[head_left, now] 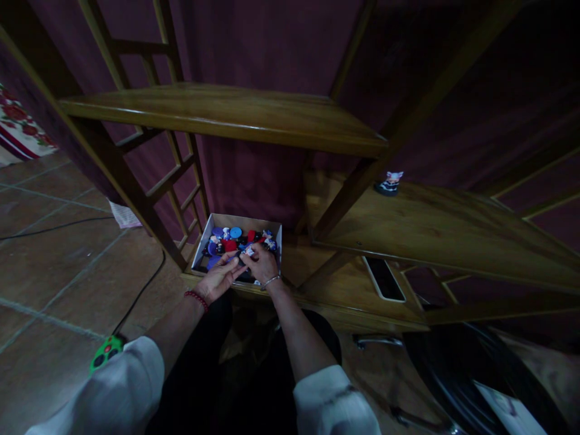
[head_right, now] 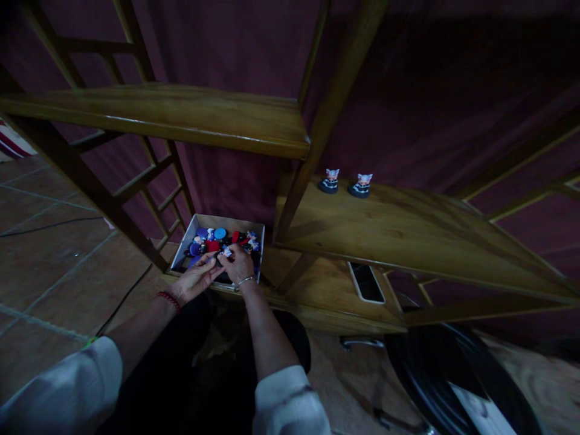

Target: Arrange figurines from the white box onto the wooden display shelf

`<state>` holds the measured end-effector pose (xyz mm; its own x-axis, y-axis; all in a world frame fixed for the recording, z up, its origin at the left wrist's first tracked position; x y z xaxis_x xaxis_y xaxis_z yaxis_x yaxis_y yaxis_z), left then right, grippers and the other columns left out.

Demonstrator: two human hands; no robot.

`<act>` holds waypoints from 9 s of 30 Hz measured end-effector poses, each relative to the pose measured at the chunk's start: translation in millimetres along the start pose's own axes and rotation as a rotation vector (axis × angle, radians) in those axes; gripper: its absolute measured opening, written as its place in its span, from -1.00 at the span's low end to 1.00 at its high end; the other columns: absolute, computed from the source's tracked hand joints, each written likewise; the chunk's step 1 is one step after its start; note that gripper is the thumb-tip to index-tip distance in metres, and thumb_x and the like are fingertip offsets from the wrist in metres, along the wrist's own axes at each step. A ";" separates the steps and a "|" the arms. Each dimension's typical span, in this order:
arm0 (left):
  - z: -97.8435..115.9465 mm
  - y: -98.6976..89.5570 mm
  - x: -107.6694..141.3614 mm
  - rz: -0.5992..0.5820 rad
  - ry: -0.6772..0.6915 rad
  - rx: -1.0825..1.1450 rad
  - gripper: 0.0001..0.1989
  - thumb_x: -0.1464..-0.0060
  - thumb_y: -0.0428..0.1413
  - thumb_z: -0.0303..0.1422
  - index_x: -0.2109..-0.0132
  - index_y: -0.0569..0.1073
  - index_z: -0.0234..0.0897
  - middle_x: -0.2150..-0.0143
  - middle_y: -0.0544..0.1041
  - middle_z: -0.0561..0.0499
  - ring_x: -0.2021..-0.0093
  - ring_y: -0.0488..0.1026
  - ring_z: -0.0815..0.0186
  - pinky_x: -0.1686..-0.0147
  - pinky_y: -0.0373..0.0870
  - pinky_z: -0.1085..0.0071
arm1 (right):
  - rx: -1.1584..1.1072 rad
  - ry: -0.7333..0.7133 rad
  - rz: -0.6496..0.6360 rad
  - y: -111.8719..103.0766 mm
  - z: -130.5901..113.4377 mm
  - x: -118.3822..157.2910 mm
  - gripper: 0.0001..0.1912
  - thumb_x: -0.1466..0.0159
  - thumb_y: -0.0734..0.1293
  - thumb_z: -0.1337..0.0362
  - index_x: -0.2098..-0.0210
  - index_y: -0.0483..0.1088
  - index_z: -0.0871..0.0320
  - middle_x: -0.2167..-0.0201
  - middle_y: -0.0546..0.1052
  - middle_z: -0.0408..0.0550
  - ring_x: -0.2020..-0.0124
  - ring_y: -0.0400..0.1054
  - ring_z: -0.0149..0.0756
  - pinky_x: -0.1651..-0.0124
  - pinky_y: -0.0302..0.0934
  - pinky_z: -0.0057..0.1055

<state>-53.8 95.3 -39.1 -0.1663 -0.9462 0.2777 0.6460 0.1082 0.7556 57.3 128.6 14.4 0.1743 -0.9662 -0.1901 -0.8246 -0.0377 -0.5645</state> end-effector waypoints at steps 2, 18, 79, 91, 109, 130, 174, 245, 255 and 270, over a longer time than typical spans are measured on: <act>-0.3 0.4 -0.2 -0.005 -0.008 -0.002 -0.83 0.06 0.08 -0.59 0.28 0.40 -0.30 0.32 0.49 0.05 0.26 0.44 0.39 0.05 0.30 0.28 | -0.008 -0.015 -0.020 0.6 -0.9 -0.3 -0.84 -0.06 0.26 0.18 0.43 0.32 0.14 0.51 0.43 -0.16 0.45 0.32 -0.39 0.37 0.17 -0.50; -0.3 1.3 -0.5 0.013 -0.057 0.057 -0.85 0.02 0.04 -0.57 0.27 0.41 -0.32 0.35 0.50 0.03 0.28 0.44 0.39 0.01 0.26 0.25 | -0.069 -0.087 -0.045 -3.1 0.5 0.6 -0.72 -0.13 0.19 0.26 0.17 0.35 0.12 0.29 0.48 -0.08 0.31 0.35 -0.36 0.22 0.23 -0.43; -1.2 3.6 3.6 0.062 -0.140 0.051 -0.88 -0.05 -0.01 -0.47 0.30 0.40 -0.42 0.34 0.51 -0.12 0.29 0.46 0.36 0.22 0.40 0.45 | -0.294 0.023 -0.020 -6.2 8.7 3.6 -0.70 -0.08 0.26 0.27 0.17 0.40 0.08 0.26 0.51 -0.15 0.27 0.38 -0.38 0.17 0.26 -0.43; -1.2 4.4 5.2 0.060 -0.155 0.090 -0.85 -0.03 -0.05 -0.56 0.28 0.40 -0.42 0.36 0.52 -0.09 0.28 0.46 0.36 0.20 0.39 0.45 | -0.288 0.013 -0.025 -6.1 10.3 2.9 -0.71 -0.08 0.25 0.26 0.17 0.40 0.04 0.24 0.51 -0.18 0.26 0.38 -0.38 0.15 0.26 -0.42; -1.8 4.1 5.9 0.078 -0.146 0.040 -0.89 -0.05 0.00 -0.49 0.29 0.39 -0.43 0.40 0.49 -0.08 0.32 0.45 0.38 0.23 0.39 0.48 | -0.296 0.020 -0.029 -4.8 10.8 2.9 -0.71 -0.07 0.27 0.26 0.19 0.42 0.06 0.28 0.52 -0.18 0.42 0.39 -0.42 0.29 0.29 -0.49; -1.8 0.7 3.8 0.103 -0.136 0.026 -0.89 -0.04 0.01 -0.47 0.30 0.39 -0.44 0.43 0.49 -0.10 0.36 0.46 0.37 0.32 0.42 0.51 | -0.352 0.022 0.000 4.1 23.8 -0.4 -0.70 -0.05 0.29 0.23 0.19 0.42 0.06 0.33 0.52 -0.16 0.45 0.39 -0.40 0.30 0.31 -0.45; -1.8 3.9 7.0 0.092 -0.144 -0.005 -0.89 -0.04 0.01 -0.47 0.29 0.40 -0.43 0.41 0.50 -0.10 0.31 0.46 0.34 0.23 0.41 0.46 | -0.335 0.013 -0.012 1.3 20.2 -0.7 -0.74 -0.03 0.27 0.28 0.25 0.40 0.09 0.35 0.50 -0.17 0.33 0.38 -0.38 0.23 0.27 -0.45; -5.1 -2.5 9.4 0.068 -0.101 0.049 -0.82 0.07 -0.01 -0.68 0.54 0.34 -0.40 0.62 0.35 0.13 0.55 0.36 0.51 0.00 0.27 0.13 | 0.278 -0.210 -0.023 6.0 -6.9 13.3 -0.78 -0.12 0.25 0.35 0.22 0.38 0.09 0.31 0.47 -0.11 0.24 0.30 -0.32 0.14 0.16 -0.42; -6.5 -11.5 5.1 0.108 -0.071 0.131 -0.83 0.03 0.00 -0.62 0.53 0.36 -0.40 0.53 0.42 0.06 0.42 0.43 0.41 0.08 0.33 0.18 | 0.400 -0.149 -0.041 12.6 -15.7 6.4 -0.75 -0.10 0.26 0.35 0.19 0.36 0.09 0.28 0.47 -0.11 0.26 0.32 -0.33 0.14 0.17 -0.43; -9.0 -13.4 3.6 0.096 -0.060 0.109 -0.84 0.05 0.01 -0.62 0.52 0.36 -0.38 0.51 0.39 0.08 0.43 0.39 0.46 0.15 0.38 0.28 | 0.505 0.038 0.012 13.5 -18.5 10.5 -0.73 -0.10 0.26 0.29 0.17 0.36 0.10 0.29 0.49 -0.08 0.30 0.35 -0.33 0.21 0.18 -0.45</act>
<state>-56.3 87.7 -53.5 -0.1538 -0.9102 0.3846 0.5769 0.2333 0.7828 38.1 113.2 19.7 0.1388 -0.9748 -0.1748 -0.4612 0.0925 -0.8824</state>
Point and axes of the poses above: each hand's wrist, its own x-axis away from the middle knuckle, its own y-axis out of the palm, z = x × y, the point moved 6 cm from there along -x, towards the middle knuckle
